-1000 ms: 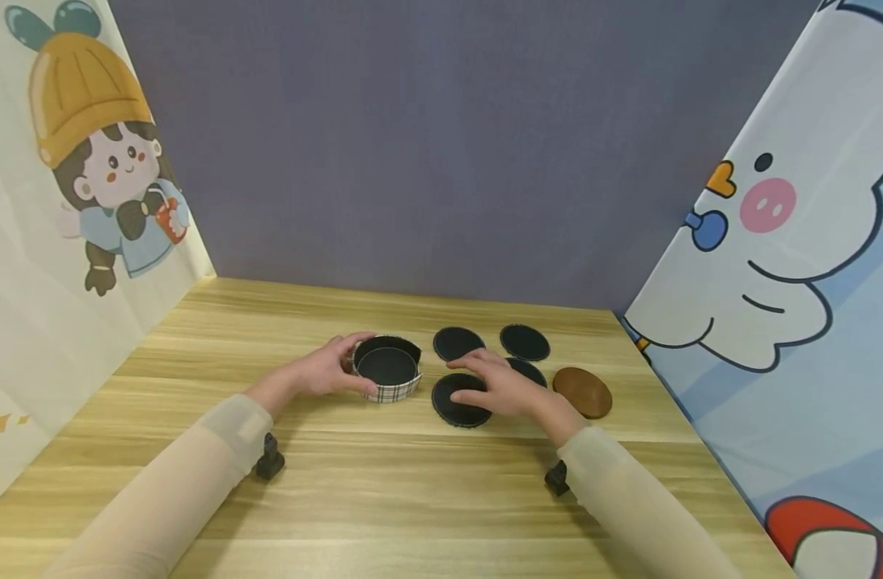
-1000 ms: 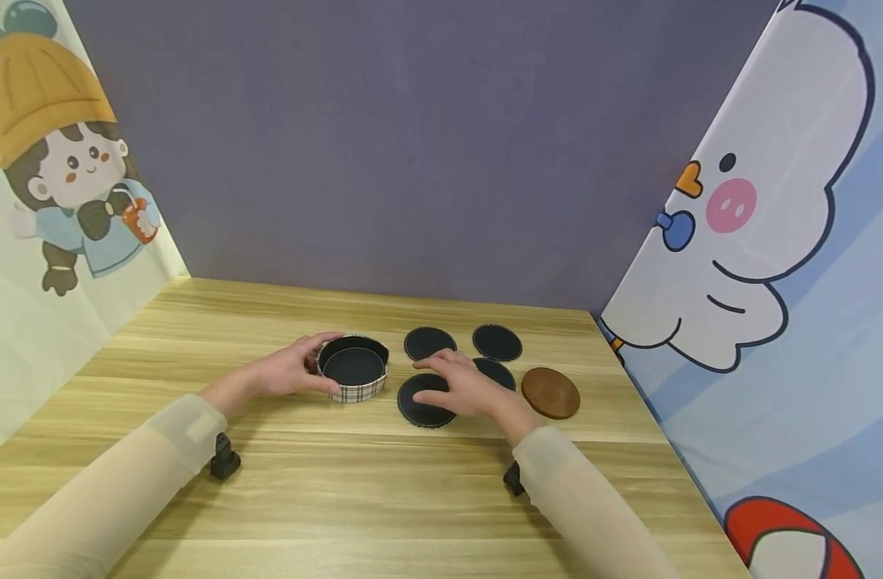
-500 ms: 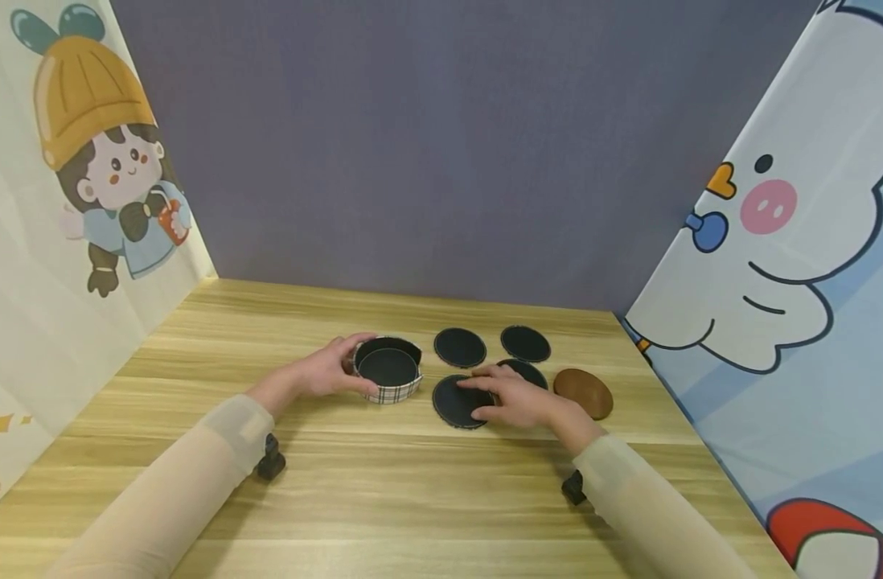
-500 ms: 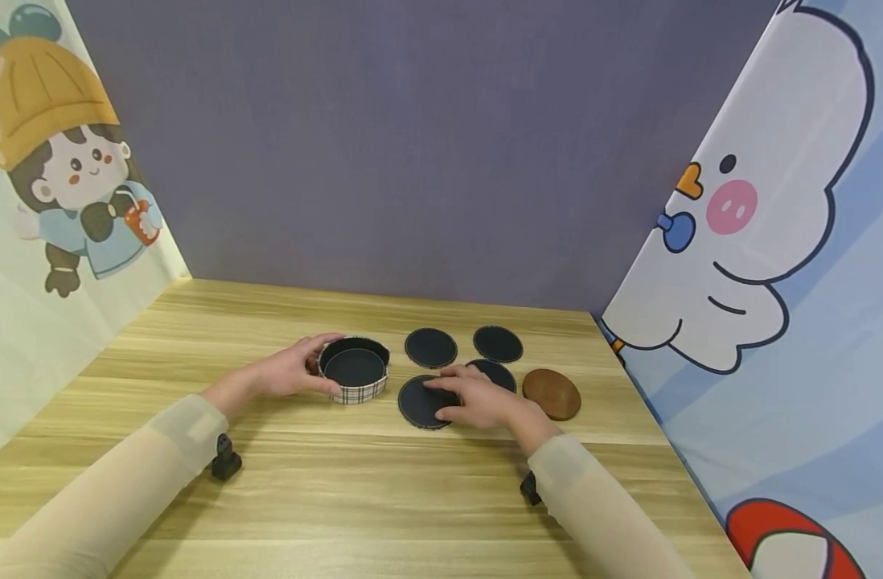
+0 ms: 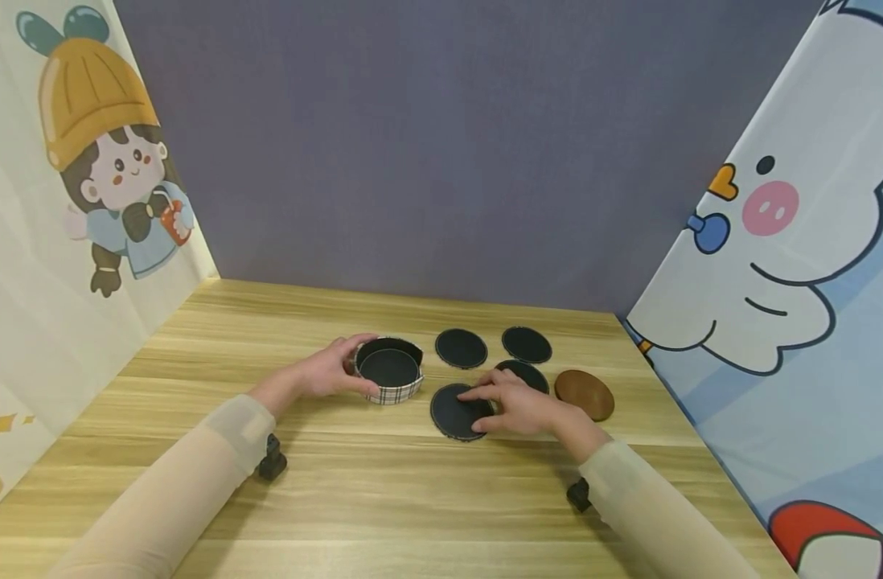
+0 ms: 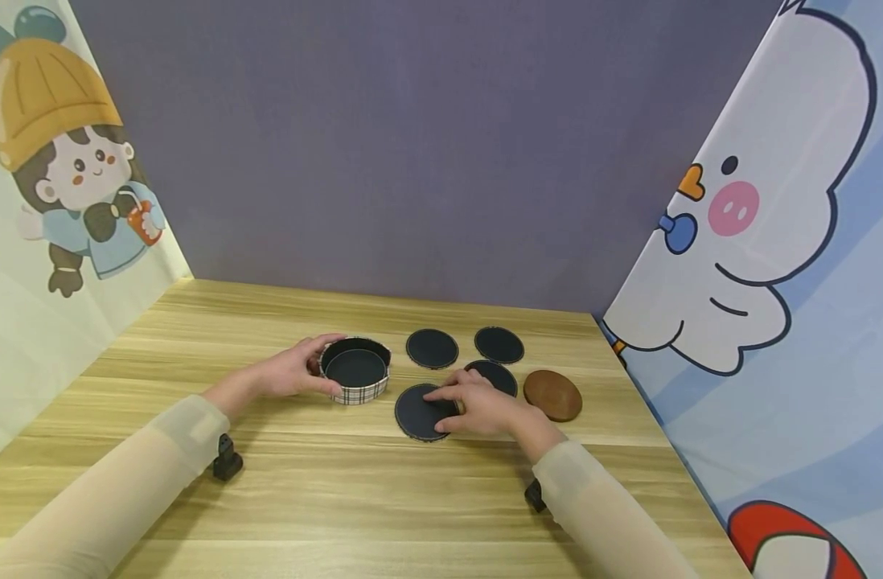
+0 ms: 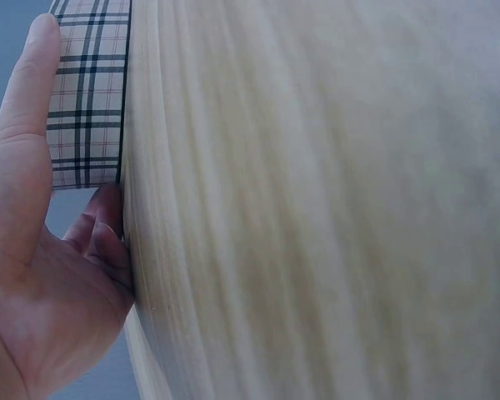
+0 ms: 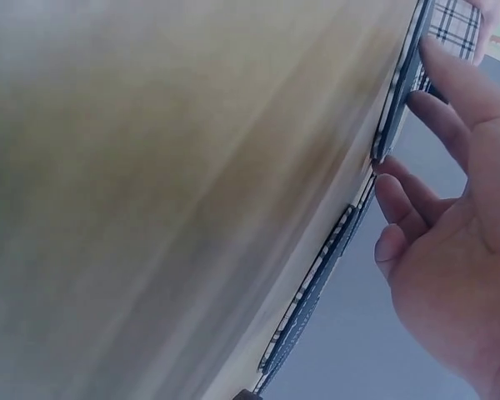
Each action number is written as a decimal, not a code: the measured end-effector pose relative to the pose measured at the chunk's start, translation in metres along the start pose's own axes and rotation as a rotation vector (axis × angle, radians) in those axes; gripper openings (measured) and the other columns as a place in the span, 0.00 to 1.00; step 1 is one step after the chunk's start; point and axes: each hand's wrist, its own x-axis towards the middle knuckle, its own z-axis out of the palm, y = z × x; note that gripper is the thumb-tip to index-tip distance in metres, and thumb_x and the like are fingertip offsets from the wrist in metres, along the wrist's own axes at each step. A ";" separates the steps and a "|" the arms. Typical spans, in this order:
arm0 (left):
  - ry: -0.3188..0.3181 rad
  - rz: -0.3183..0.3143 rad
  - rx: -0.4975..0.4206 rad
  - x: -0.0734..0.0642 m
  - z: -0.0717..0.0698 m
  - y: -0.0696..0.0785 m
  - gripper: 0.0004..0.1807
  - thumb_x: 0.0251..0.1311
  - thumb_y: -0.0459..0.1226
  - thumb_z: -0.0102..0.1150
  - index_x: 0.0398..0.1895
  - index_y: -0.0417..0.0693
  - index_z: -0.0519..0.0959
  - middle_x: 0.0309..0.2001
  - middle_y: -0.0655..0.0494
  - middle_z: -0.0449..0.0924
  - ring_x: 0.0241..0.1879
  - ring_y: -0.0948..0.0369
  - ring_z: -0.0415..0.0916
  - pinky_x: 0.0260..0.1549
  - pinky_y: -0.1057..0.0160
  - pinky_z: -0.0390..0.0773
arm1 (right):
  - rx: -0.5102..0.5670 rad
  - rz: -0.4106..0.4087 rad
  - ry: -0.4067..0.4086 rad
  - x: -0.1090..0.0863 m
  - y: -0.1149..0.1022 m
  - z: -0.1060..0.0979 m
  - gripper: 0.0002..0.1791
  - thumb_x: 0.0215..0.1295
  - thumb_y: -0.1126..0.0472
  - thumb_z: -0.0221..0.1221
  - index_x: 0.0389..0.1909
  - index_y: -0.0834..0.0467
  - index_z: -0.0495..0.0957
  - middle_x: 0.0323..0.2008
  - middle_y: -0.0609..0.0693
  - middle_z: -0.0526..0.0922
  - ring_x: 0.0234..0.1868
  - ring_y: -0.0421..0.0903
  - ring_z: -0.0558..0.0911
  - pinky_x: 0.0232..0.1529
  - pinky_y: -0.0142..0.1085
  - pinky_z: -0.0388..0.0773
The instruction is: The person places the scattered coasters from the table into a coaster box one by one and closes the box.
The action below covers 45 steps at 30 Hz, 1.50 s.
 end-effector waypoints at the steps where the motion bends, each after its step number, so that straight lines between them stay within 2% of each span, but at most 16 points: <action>1: 0.001 0.000 0.000 0.000 0.000 0.000 0.63 0.60 0.55 0.83 0.91 0.57 0.52 0.73 0.31 0.61 0.67 0.40 0.78 0.67 0.41 0.78 | -0.005 -0.003 0.003 -0.001 0.000 0.001 0.30 0.75 0.42 0.70 0.76 0.38 0.79 0.73 0.53 0.72 0.68 0.53 0.69 0.66 0.58 0.72; 6: 0.003 -0.001 0.008 0.000 0.000 0.000 0.63 0.60 0.55 0.83 0.91 0.56 0.52 0.72 0.31 0.61 0.66 0.41 0.78 0.67 0.41 0.77 | -0.029 -0.022 0.003 -0.003 -0.001 0.004 0.31 0.73 0.41 0.72 0.75 0.35 0.80 0.65 0.48 0.74 0.56 0.46 0.68 0.57 0.48 0.70; 10: 0.008 0.000 0.004 0.000 0.000 0.000 0.63 0.59 0.54 0.83 0.90 0.56 0.52 0.72 0.31 0.62 0.66 0.41 0.78 0.68 0.40 0.77 | -0.025 -0.038 0.004 -0.006 -0.003 0.005 0.31 0.72 0.40 0.72 0.74 0.36 0.80 0.61 0.47 0.75 0.52 0.45 0.66 0.53 0.45 0.67; 22: 0.012 0.001 -0.005 0.000 0.000 0.001 0.63 0.59 0.53 0.84 0.90 0.55 0.53 0.72 0.31 0.61 0.65 0.42 0.79 0.67 0.42 0.78 | -0.027 -0.038 -0.021 -0.011 -0.010 0.008 0.32 0.72 0.37 0.71 0.75 0.35 0.79 0.56 0.44 0.75 0.49 0.44 0.66 0.50 0.43 0.66; 31: 0.012 0.001 0.000 0.000 0.000 0.002 0.63 0.59 0.53 0.84 0.90 0.55 0.53 0.72 0.30 0.61 0.65 0.42 0.79 0.67 0.41 0.78 | -0.025 -0.058 -0.010 -0.013 -0.012 0.007 0.34 0.73 0.37 0.70 0.77 0.40 0.78 0.57 0.45 0.76 0.51 0.44 0.69 0.52 0.43 0.69; 35: 0.013 0.005 -0.001 0.000 0.000 0.002 0.63 0.59 0.53 0.84 0.90 0.54 0.53 0.72 0.30 0.61 0.65 0.42 0.79 0.67 0.42 0.78 | -0.013 -0.056 0.006 -0.012 -0.010 0.006 0.36 0.73 0.36 0.69 0.77 0.45 0.77 0.60 0.46 0.77 0.53 0.44 0.72 0.54 0.44 0.73; 38: 0.015 0.005 -0.005 0.001 0.000 0.002 0.63 0.59 0.53 0.84 0.90 0.55 0.53 0.72 0.30 0.62 0.65 0.41 0.79 0.67 0.42 0.78 | 0.009 -0.038 0.005 -0.011 -0.011 0.006 0.37 0.73 0.35 0.69 0.78 0.45 0.76 0.67 0.48 0.75 0.64 0.48 0.75 0.63 0.48 0.77; 42: 0.012 0.005 -0.005 0.001 0.000 0.003 0.63 0.59 0.52 0.85 0.90 0.55 0.54 0.71 0.30 0.62 0.65 0.40 0.79 0.67 0.41 0.78 | 0.021 -0.030 -0.005 -0.007 -0.014 0.006 0.39 0.73 0.36 0.70 0.80 0.44 0.74 0.76 0.52 0.72 0.78 0.57 0.70 0.74 0.59 0.72; 45: 0.007 0.012 0.000 0.000 0.001 0.004 0.63 0.59 0.52 0.84 0.90 0.53 0.53 0.71 0.29 0.61 0.65 0.39 0.79 0.67 0.40 0.78 | 0.035 -0.041 -0.014 -0.004 -0.017 0.007 0.42 0.71 0.35 0.71 0.81 0.44 0.73 0.79 0.55 0.69 0.80 0.61 0.67 0.76 0.63 0.68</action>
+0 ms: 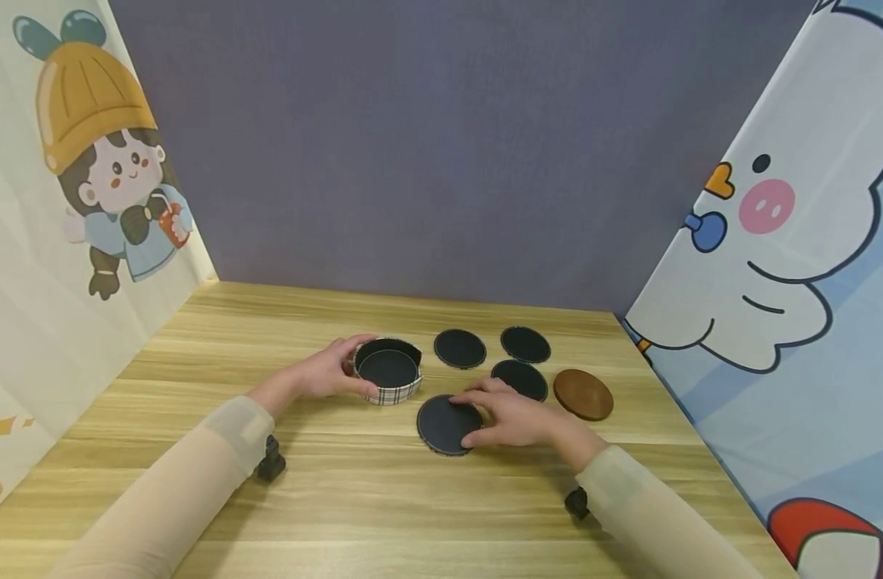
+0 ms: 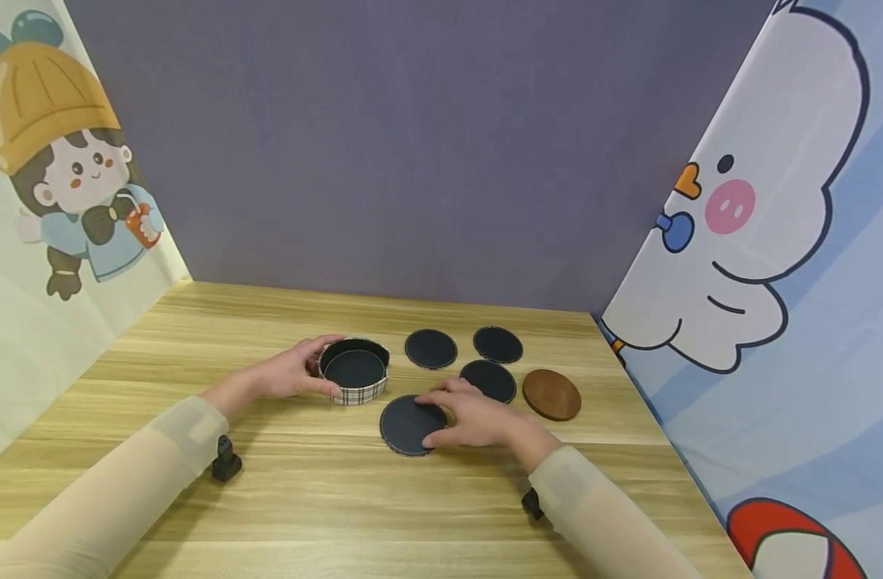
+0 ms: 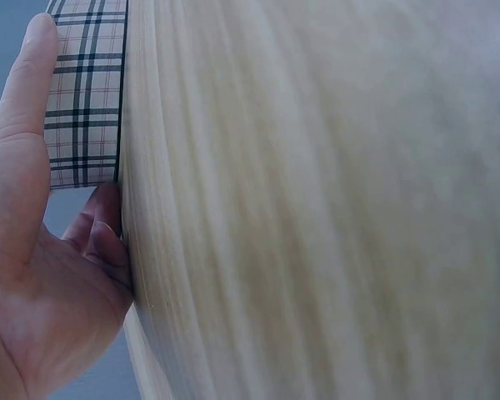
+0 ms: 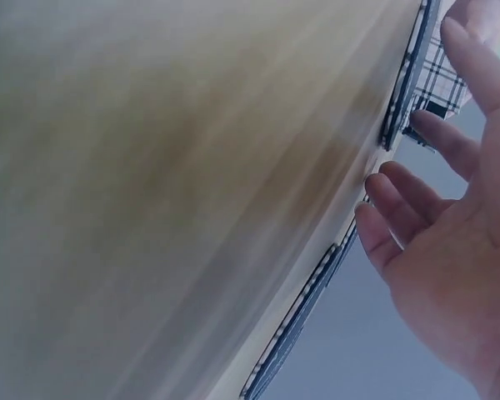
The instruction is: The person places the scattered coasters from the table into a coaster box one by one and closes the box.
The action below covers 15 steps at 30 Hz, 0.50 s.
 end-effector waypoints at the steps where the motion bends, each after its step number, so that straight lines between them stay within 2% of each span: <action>1: 0.000 -0.006 -0.006 0.000 0.000 0.000 0.63 0.59 0.52 0.84 0.90 0.54 0.53 0.72 0.29 0.61 0.66 0.39 0.79 0.67 0.40 0.78 | 0.003 -0.002 -0.004 0.001 -0.001 0.000 0.43 0.70 0.34 0.71 0.81 0.44 0.73 0.80 0.56 0.68 0.81 0.63 0.66 0.77 0.64 0.67; 4: 0.001 -0.010 -0.011 0.000 0.000 0.000 0.63 0.59 0.52 0.84 0.90 0.54 0.53 0.72 0.29 0.61 0.66 0.39 0.78 0.68 0.39 0.77 | 0.017 -0.004 -0.023 0.005 -0.004 0.002 0.45 0.67 0.34 0.74 0.82 0.42 0.72 0.82 0.56 0.66 0.83 0.65 0.62 0.79 0.68 0.60; 9: 0.007 -0.019 -0.009 -0.001 0.000 -0.001 0.63 0.59 0.53 0.84 0.90 0.56 0.53 0.72 0.30 0.61 0.66 0.39 0.78 0.68 0.39 0.77 | -0.019 -0.022 -0.046 0.011 -0.006 0.005 0.48 0.63 0.34 0.76 0.83 0.38 0.70 0.83 0.56 0.65 0.85 0.65 0.59 0.82 0.72 0.51; 15: 0.005 -0.010 -0.015 0.000 0.000 -0.003 0.63 0.59 0.53 0.84 0.90 0.55 0.53 0.72 0.29 0.61 0.67 0.38 0.78 0.68 0.38 0.77 | -0.019 -0.031 -0.059 0.014 -0.009 0.005 0.48 0.62 0.35 0.77 0.82 0.37 0.70 0.84 0.56 0.64 0.85 0.64 0.58 0.80 0.73 0.51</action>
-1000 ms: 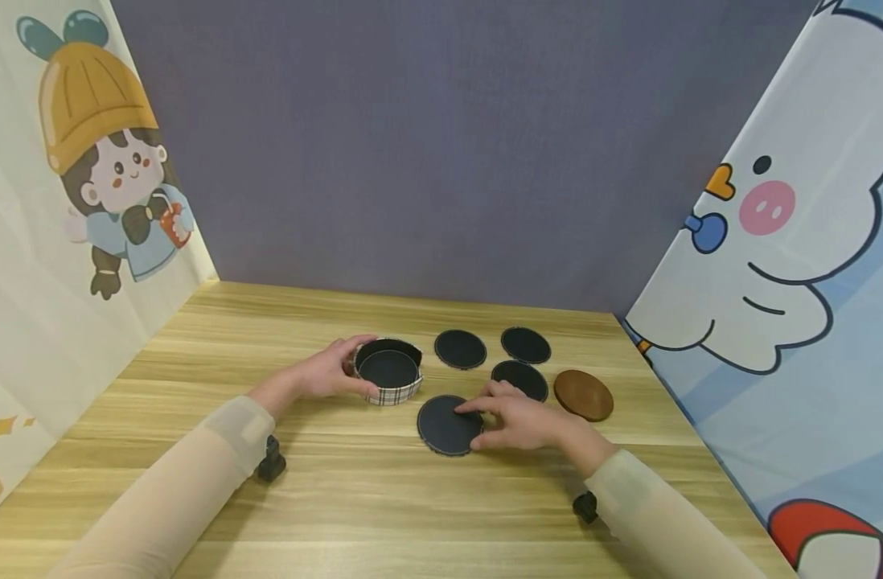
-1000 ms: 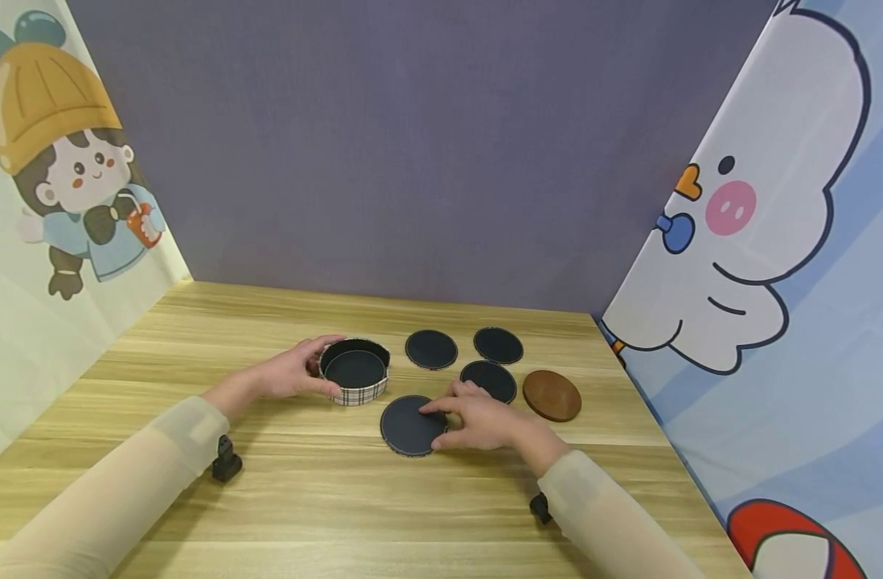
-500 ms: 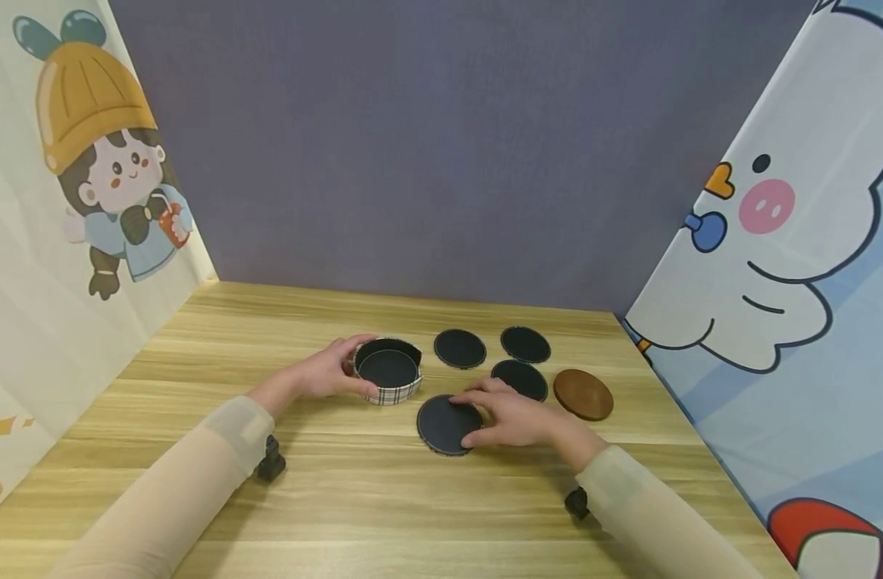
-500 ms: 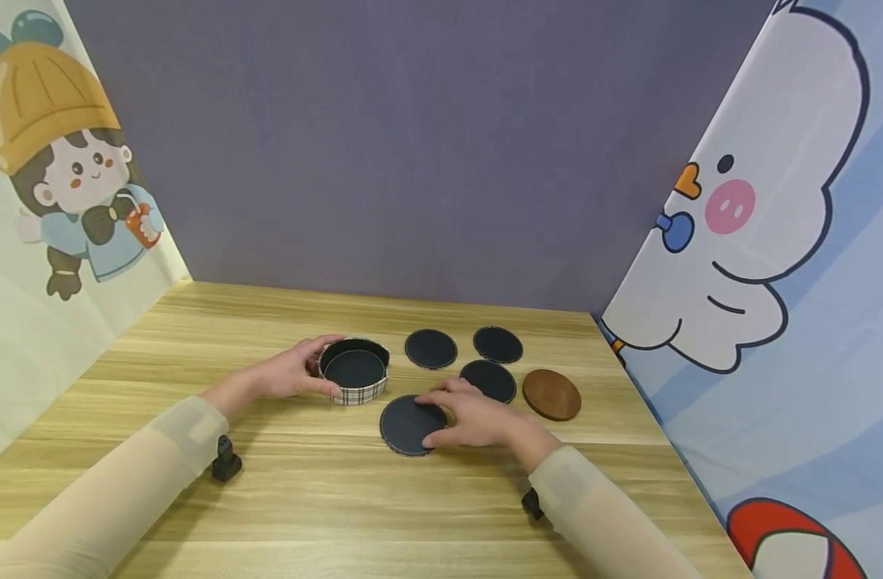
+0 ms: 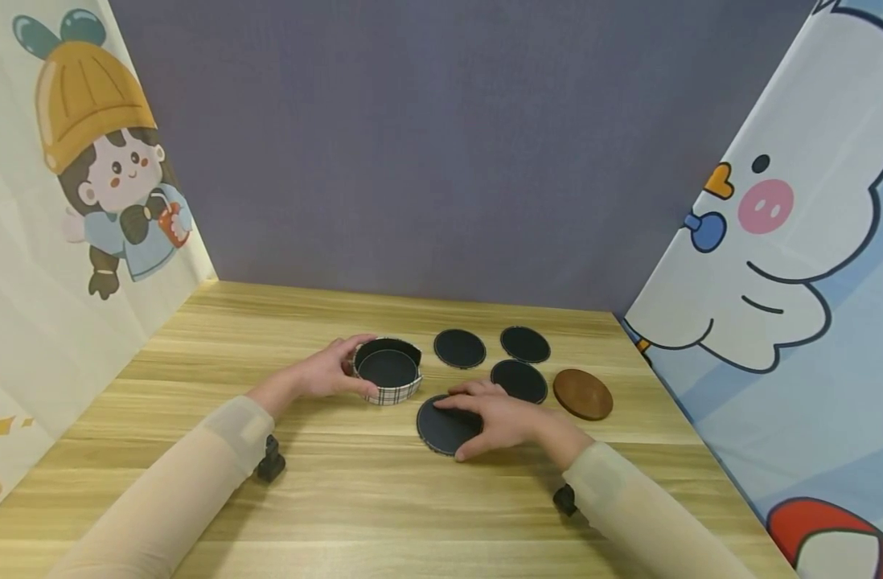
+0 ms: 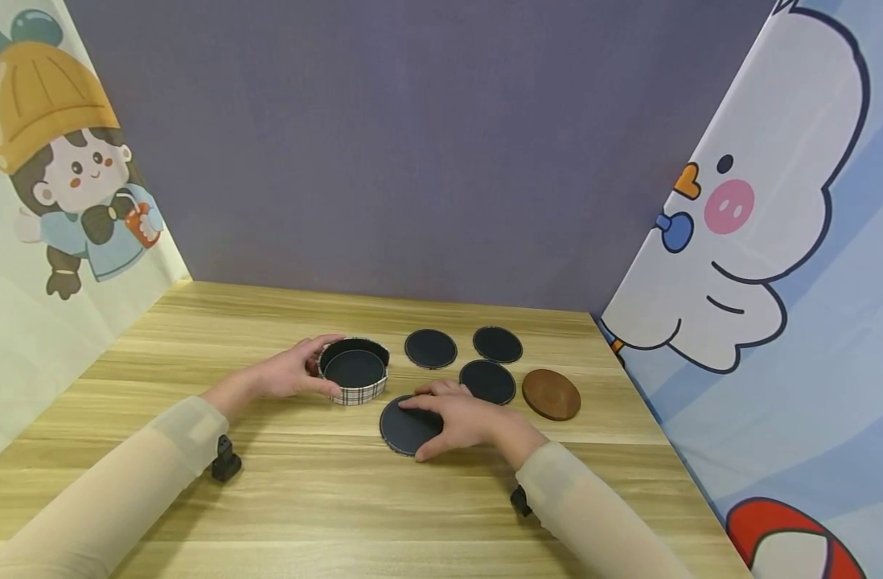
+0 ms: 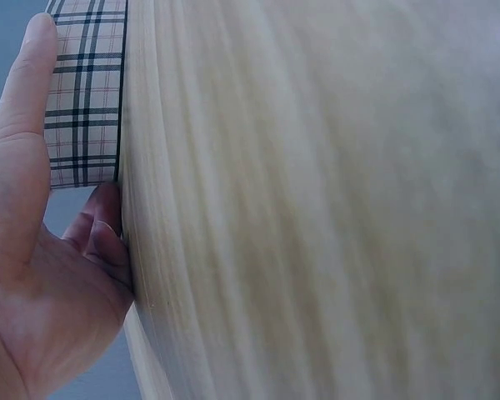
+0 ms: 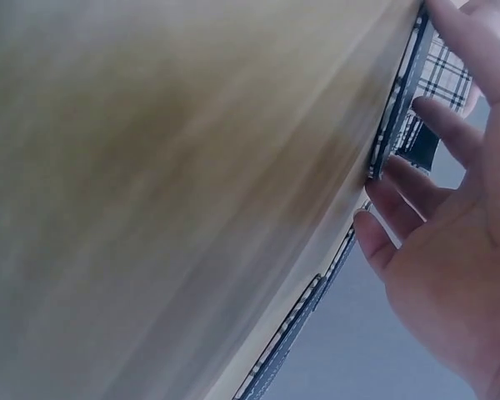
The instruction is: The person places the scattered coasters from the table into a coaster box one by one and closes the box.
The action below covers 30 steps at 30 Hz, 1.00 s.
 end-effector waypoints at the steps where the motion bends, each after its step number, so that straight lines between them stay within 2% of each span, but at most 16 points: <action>1: -0.001 0.001 -0.002 0.000 0.000 0.000 0.63 0.59 0.52 0.84 0.90 0.55 0.53 0.72 0.29 0.61 0.67 0.38 0.78 0.69 0.38 0.77 | 0.004 -0.001 -0.002 0.000 0.000 0.000 0.48 0.62 0.35 0.77 0.82 0.37 0.70 0.84 0.56 0.64 0.85 0.64 0.59 0.80 0.72 0.52; 12: -0.001 0.003 -0.002 0.000 -0.001 0.001 0.63 0.59 0.53 0.84 0.90 0.56 0.53 0.73 0.29 0.60 0.68 0.37 0.78 0.68 0.38 0.77 | 0.010 -0.009 0.007 0.002 0.000 0.001 0.47 0.61 0.37 0.78 0.81 0.36 0.72 0.82 0.54 0.66 0.83 0.62 0.61 0.79 0.71 0.55; 22: 0.003 -0.004 -0.001 -0.001 0.000 0.001 0.63 0.58 0.53 0.84 0.90 0.55 0.53 0.74 0.29 0.61 0.68 0.38 0.77 0.70 0.37 0.76 | -0.023 -0.005 0.029 0.004 0.003 0.004 0.46 0.59 0.36 0.79 0.79 0.33 0.73 0.76 0.49 0.70 0.76 0.56 0.68 0.75 0.62 0.65; 30: -0.003 -0.004 -0.002 0.000 0.000 -0.002 0.62 0.59 0.53 0.84 0.90 0.58 0.53 0.75 0.30 0.60 0.69 0.36 0.76 0.70 0.36 0.75 | -0.026 -0.002 0.040 0.004 0.002 0.003 0.46 0.57 0.36 0.79 0.78 0.34 0.74 0.74 0.50 0.70 0.73 0.54 0.68 0.73 0.59 0.67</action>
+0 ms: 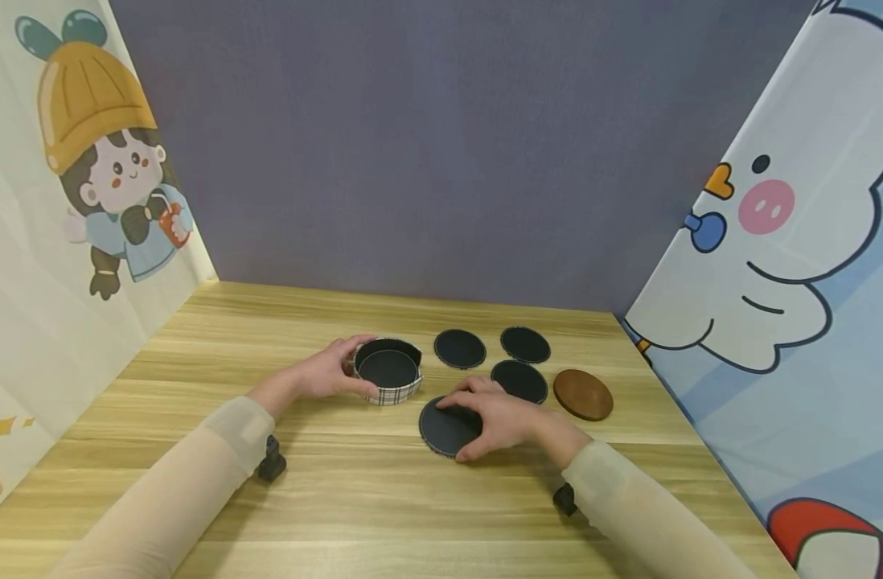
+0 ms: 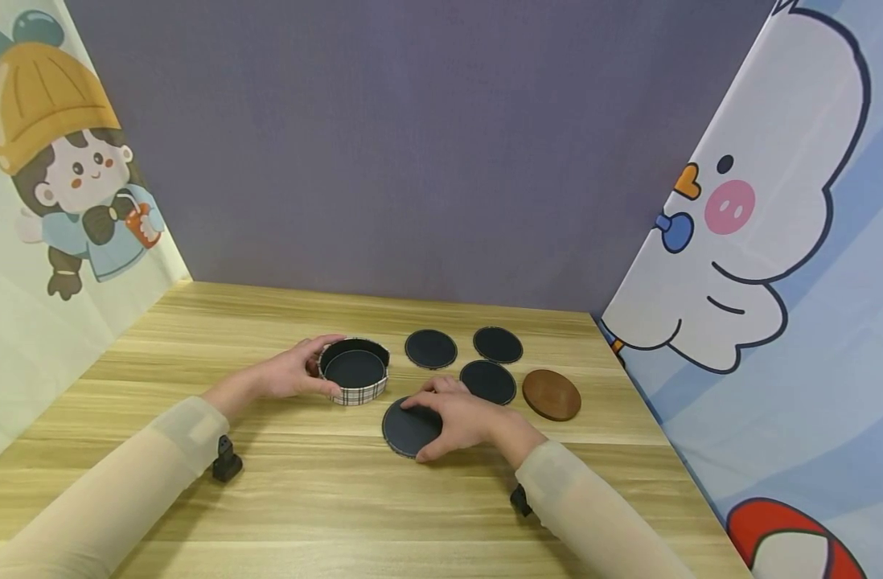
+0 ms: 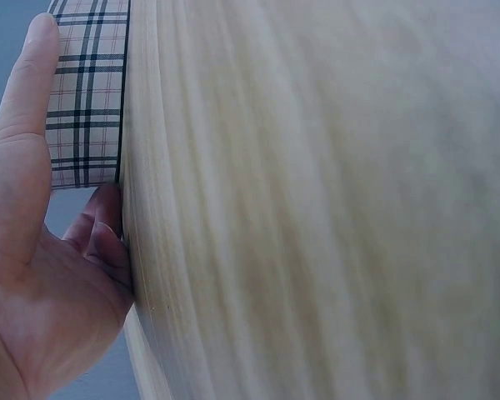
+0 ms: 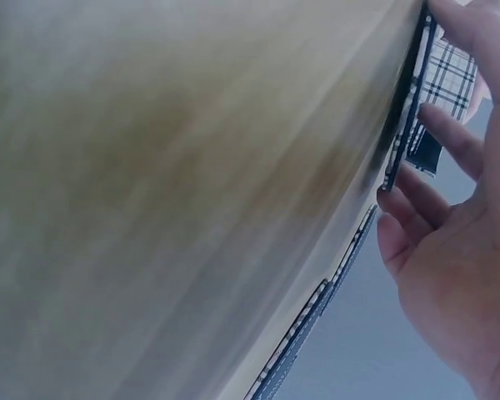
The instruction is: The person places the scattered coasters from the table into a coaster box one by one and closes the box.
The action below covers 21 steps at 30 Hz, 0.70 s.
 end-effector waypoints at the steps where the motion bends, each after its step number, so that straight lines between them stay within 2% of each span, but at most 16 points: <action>1: -0.001 0.000 0.000 0.000 0.000 0.000 0.62 0.59 0.54 0.84 0.90 0.58 0.53 0.75 0.30 0.60 0.70 0.36 0.76 0.70 0.36 0.75 | 0.000 -0.001 0.004 0.000 0.000 0.000 0.46 0.57 0.37 0.79 0.78 0.35 0.74 0.74 0.50 0.70 0.72 0.54 0.68 0.72 0.59 0.67; 7: 0.000 0.001 -0.001 0.000 0.000 -0.001 0.62 0.59 0.54 0.84 0.90 0.57 0.53 0.74 0.30 0.60 0.69 0.37 0.77 0.70 0.38 0.75 | 0.005 0.006 0.054 -0.001 0.000 -0.003 0.47 0.55 0.37 0.79 0.77 0.35 0.75 0.73 0.50 0.70 0.73 0.55 0.66 0.69 0.59 0.68; 15: 0.004 0.000 0.007 -0.001 0.000 0.001 0.63 0.59 0.54 0.84 0.90 0.57 0.53 0.74 0.30 0.60 0.69 0.38 0.77 0.70 0.37 0.75 | 0.039 0.048 0.123 -0.001 0.005 -0.007 0.47 0.56 0.36 0.77 0.79 0.30 0.71 0.74 0.47 0.66 0.74 0.54 0.64 0.68 0.58 0.67; 21: 0.004 0.000 0.010 -0.001 0.000 0.001 0.63 0.59 0.54 0.84 0.90 0.57 0.53 0.75 0.31 0.60 0.70 0.37 0.76 0.70 0.36 0.75 | 0.051 0.057 0.168 0.000 0.008 -0.010 0.46 0.59 0.37 0.77 0.79 0.31 0.71 0.72 0.45 0.66 0.73 0.54 0.64 0.67 0.58 0.67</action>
